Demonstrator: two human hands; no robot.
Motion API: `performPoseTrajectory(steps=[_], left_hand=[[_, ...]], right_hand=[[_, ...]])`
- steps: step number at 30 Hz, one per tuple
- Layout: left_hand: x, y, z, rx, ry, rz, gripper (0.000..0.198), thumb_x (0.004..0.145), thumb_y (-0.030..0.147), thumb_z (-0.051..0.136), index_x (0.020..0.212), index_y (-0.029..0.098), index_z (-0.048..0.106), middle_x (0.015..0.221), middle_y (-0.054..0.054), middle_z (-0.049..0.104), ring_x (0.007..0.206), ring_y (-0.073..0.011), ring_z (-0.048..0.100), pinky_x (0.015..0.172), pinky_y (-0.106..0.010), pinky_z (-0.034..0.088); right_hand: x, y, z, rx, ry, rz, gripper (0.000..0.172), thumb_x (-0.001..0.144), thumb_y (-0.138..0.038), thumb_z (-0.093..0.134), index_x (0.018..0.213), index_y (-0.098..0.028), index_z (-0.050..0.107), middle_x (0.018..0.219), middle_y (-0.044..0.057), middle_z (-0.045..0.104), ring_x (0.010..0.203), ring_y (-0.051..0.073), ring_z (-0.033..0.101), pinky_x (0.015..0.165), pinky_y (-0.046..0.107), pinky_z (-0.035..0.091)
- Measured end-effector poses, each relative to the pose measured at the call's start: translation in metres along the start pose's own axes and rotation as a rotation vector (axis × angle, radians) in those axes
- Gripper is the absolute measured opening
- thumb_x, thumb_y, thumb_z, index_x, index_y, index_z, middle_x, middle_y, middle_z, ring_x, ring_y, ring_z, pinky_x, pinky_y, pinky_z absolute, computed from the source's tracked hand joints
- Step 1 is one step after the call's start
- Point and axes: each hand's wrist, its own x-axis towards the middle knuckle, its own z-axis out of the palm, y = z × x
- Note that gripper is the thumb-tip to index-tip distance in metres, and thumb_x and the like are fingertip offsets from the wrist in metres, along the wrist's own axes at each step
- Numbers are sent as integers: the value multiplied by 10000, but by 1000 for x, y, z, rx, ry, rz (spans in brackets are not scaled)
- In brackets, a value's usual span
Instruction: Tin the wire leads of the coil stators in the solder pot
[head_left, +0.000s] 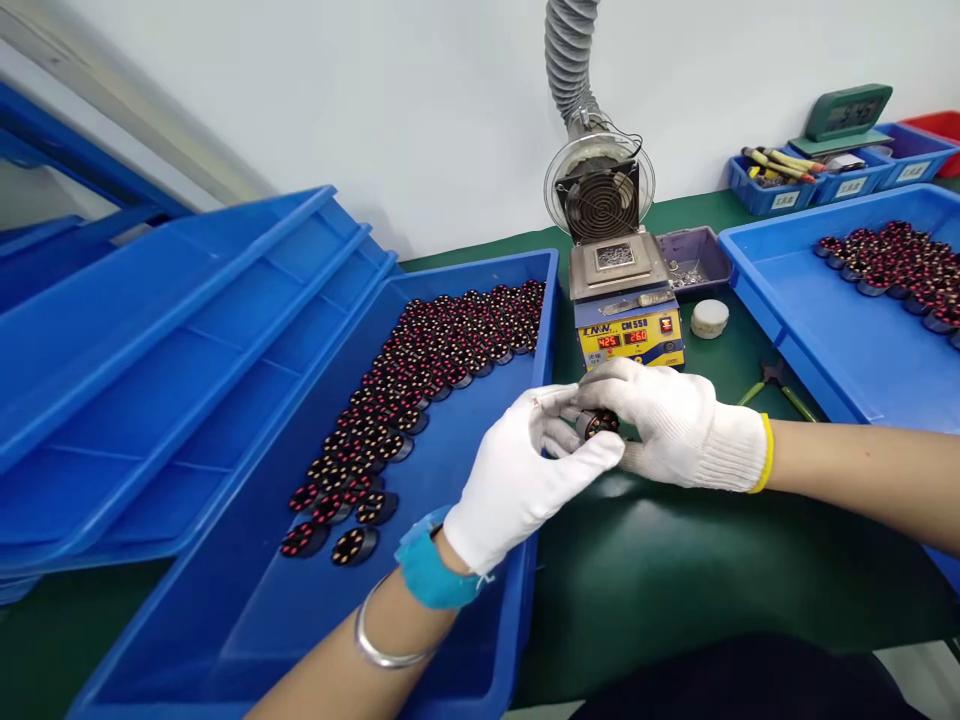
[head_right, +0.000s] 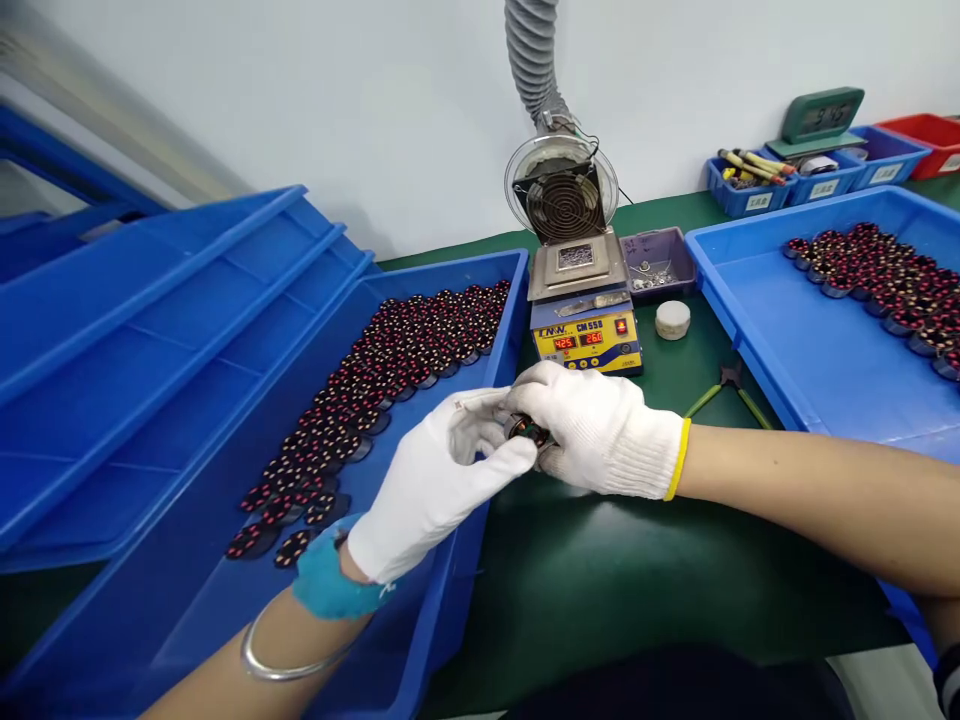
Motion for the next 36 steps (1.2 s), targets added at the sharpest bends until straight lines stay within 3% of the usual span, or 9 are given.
performPoseTrajectory(steps=[4, 10, 16, 19, 21, 25, 31, 34, 36], left_hand=[[1, -1, 2, -32, 16, -49, 437, 686, 355, 763, 1057, 173, 620, 838, -24, 678, 785, -171, 649, 732, -305, 541], [6, -6, -3, -248, -30, -70, 430, 717, 331, 761, 1090, 162, 630, 1044, -73, 694, 938, -199, 662, 823, -319, 561], [8, -6, -1, -341, 76, -123, 419, 702, 335, 779, 1037, 124, 641, 1029, -77, 701, 877, -192, 672, 829, -350, 571], [10, -6, -2, -332, 112, -119, 425, 708, 337, 774, 1047, 118, 640, 1041, -75, 698, 878, -177, 666, 826, -334, 569], [10, -6, -2, -301, 116, -107, 424, 710, 329, 770, 1054, 117, 639, 1043, -74, 699, 875, -176, 667, 833, -335, 563], [6, -9, 2, -169, 107, -39, 401, 689, 299, 771, 1038, 152, 640, 1022, -65, 715, 918, -203, 675, 879, -351, 542], [1, -16, 3, 63, 65, 41, 333, 697, 337, 730, 1012, 243, 679, 982, -42, 731, 877, -231, 690, 828, -358, 552], [1, -7, -6, 251, 27, 33, 166, 732, 379, 684, 804, 231, 700, 826, -29, 732, 754, -211, 678, 688, -306, 538], [0, 3, -17, 303, -108, -28, 227, 748, 406, 663, 624, 216, 641, 623, -4, 675, 595, -171, 627, 561, -269, 489]], right_hand=[[0, 3, -1, 0, -27, -20, 465, 751, -214, 607, 1216, -230, 587, 1237, 74, 579, 1057, 242, 601, 824, 360, 508], [1, 0, 0, 262, -55, 254, 617, 696, -241, 659, 1298, -245, 522, 1239, 55, 590, 1022, 230, 613, 843, 367, 517], [1, 1, -1, 393, -90, 328, 547, 686, -213, 674, 1224, -245, 583, 1134, 27, 654, 932, 189, 640, 789, 331, 532], [4, 5, -2, 448, -59, 415, 371, 697, -230, 674, 1068, -228, 658, 985, 18, 692, 858, 180, 653, 766, 328, 538], [7, 9, -1, 474, -1, 457, 296, 703, -255, 677, 996, -211, 670, 941, 21, 695, 838, 179, 655, 763, 328, 542], [9, 12, 3, 573, 0, 427, 541, 707, -287, 700, 1226, -201, 576, 1083, 44, 675, 926, 182, 651, 782, 313, 548], [3, 5, 1, 399, -52, 309, 276, 788, -215, 610, 1056, -228, 677, 1013, 21, 703, 932, 189, 653, 822, 332, 524], [1, 3, -4, 265, -3, 301, 299, 787, -246, 626, 1081, -248, 680, 1068, 32, 696, 997, 230, 640, 855, 388, 508], [3, 4, -5, 273, 13, 308, 308, 784, -230, 616, 1085, -248, 681, 1079, 29, 695, 1006, 231, 638, 870, 399, 502]])
